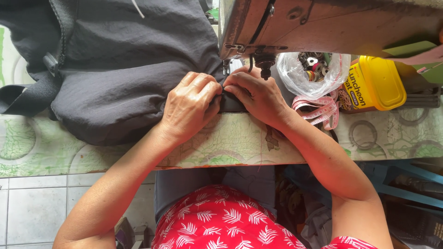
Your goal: The person uses a sewing machine to stitch a zipper onto a black bag. They guide the fabric under the needle, sew along the zipper line, and then cut the thread with scissors.
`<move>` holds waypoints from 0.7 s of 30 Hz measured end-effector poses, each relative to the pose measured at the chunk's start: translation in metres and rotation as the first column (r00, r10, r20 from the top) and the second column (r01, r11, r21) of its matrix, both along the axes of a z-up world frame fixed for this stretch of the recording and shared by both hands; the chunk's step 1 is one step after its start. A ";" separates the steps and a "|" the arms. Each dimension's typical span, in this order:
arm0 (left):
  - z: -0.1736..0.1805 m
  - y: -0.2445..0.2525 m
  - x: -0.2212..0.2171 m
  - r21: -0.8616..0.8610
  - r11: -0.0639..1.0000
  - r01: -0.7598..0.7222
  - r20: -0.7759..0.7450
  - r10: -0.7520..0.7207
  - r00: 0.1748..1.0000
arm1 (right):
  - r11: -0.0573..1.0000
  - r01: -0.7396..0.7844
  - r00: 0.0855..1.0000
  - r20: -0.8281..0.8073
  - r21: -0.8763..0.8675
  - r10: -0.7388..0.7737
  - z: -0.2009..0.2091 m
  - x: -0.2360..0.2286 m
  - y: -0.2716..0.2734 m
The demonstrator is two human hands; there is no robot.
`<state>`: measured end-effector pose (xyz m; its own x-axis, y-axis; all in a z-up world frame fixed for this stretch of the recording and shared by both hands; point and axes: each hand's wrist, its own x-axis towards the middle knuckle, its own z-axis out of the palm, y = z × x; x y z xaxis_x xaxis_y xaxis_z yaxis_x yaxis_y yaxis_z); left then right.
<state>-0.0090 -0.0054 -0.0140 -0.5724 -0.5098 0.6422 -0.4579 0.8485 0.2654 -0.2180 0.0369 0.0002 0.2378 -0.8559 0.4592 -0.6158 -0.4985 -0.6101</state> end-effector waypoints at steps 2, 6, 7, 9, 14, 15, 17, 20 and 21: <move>0.000 -0.002 0.001 0.019 1.000 0.004 -0.019 -0.004 1.000 | 1.000 -0.001 1.000 0.004 0.024 0.001 0.009 0.001 0.000; 0.003 -0.005 0.003 0.120 0.992 0.027 -0.040 -0.023 0.999 | 0.999 -0.019 0.999 0.045 0.044 0.017 0.020 0.004 0.000; 0.005 -0.005 0.003 0.120 0.992 0.025 -0.040 -0.021 0.999 | 0.999 -0.021 0.999 0.045 0.044 0.019 0.019 0.004 -0.001; 0.009 -0.004 0.004 0.193 0.980 0.053 -0.066 -0.041 0.997 | 0.999 0.001 1.000 0.021 0.041 -0.002 0.019 0.003 -0.001; 0.011 -0.007 0.006 0.270 0.960 0.074 -0.093 -0.050 0.994 | 0.999 -0.011 0.999 0.036 0.032 0.010 0.016 0.003 -0.002; 0.010 -0.008 0.006 0.293 0.953 0.073 -0.100 -0.046 0.994 | 0.999 -0.024 0.999 0.041 0.022 0.023 0.015 0.003 -0.002; 0.009 -0.011 0.007 0.331 0.941 0.076 -0.109 -0.041 0.993 | 1.000 -0.026 0.999 0.023 -0.014 0.027 0.009 0.002 -0.004; 0.012 -0.013 0.009 0.393 0.916 0.081 -0.126 -0.034 0.991 | 0.997 -0.028 1.000 -0.013 -0.077 0.027 0.001 0.000 -0.006; 0.013 -0.014 0.010 0.416 0.906 0.084 -0.133 -0.031 0.991 | 0.994 -0.026 0.999 -0.031 -0.106 0.023 -0.002 0.000 -0.007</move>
<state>0.0007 -0.0195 -0.0010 -0.5412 -0.7155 0.4417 -0.3536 0.6703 0.6524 -0.2181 0.0298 -0.0014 0.2731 -0.7966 0.5393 -0.6198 -0.5745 -0.5346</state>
